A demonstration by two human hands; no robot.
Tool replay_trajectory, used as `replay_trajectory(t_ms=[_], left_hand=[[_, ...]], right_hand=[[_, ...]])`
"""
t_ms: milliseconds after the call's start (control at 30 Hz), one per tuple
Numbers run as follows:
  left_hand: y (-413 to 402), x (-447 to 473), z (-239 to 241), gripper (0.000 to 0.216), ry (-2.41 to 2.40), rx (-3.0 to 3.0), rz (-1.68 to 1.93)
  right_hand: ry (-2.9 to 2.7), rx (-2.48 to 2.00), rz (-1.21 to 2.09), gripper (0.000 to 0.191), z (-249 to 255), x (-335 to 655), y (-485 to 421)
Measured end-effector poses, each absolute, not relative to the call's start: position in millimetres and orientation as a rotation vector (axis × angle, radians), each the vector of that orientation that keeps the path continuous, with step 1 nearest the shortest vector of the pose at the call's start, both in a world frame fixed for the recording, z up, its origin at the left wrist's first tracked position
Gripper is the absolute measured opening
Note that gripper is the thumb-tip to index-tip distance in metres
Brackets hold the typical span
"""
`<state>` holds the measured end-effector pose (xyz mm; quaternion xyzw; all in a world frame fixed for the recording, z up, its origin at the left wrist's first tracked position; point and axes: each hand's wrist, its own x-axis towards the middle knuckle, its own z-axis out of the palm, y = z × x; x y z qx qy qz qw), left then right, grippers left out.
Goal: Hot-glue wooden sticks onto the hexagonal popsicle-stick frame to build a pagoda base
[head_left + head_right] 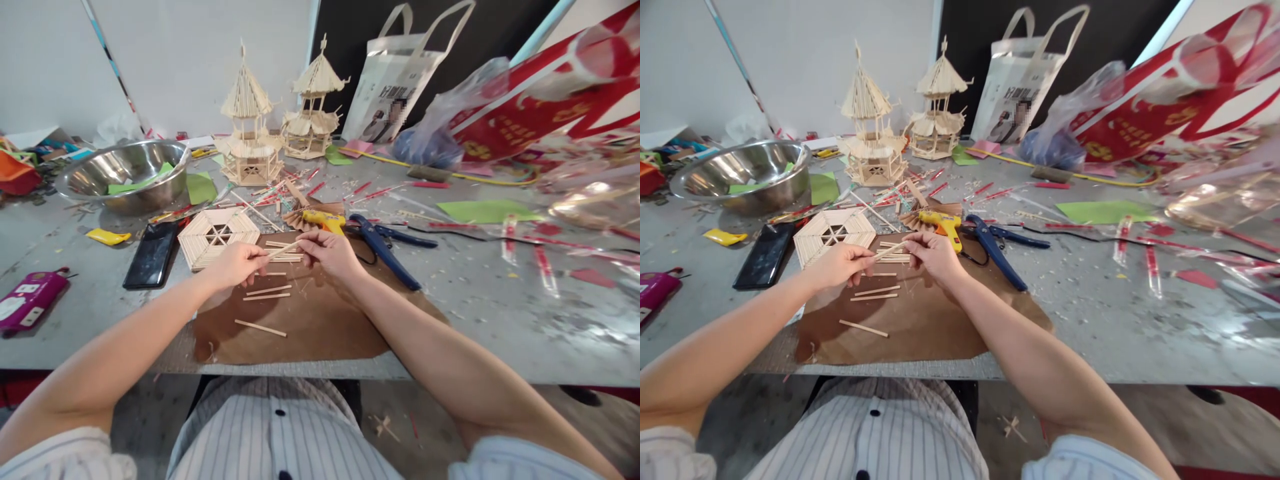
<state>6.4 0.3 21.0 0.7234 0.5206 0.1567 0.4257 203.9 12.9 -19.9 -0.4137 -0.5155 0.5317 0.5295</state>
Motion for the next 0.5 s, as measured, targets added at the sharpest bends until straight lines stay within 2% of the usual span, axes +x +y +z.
replay_trajectory(t_ms=[167,500], left_hand=[[-4.6,6.9,2.8,0.021,1.251,1.562,0.511],[-6.6,5.8,-7.5,0.024,1.092,1.235,0.438]], right_hand=[[-1.259,-0.957,1.292,0.039,-22.6,200.8,11.7],[-1.185,-0.992,1.413,0.044,-25.3,195.6,8.2]])
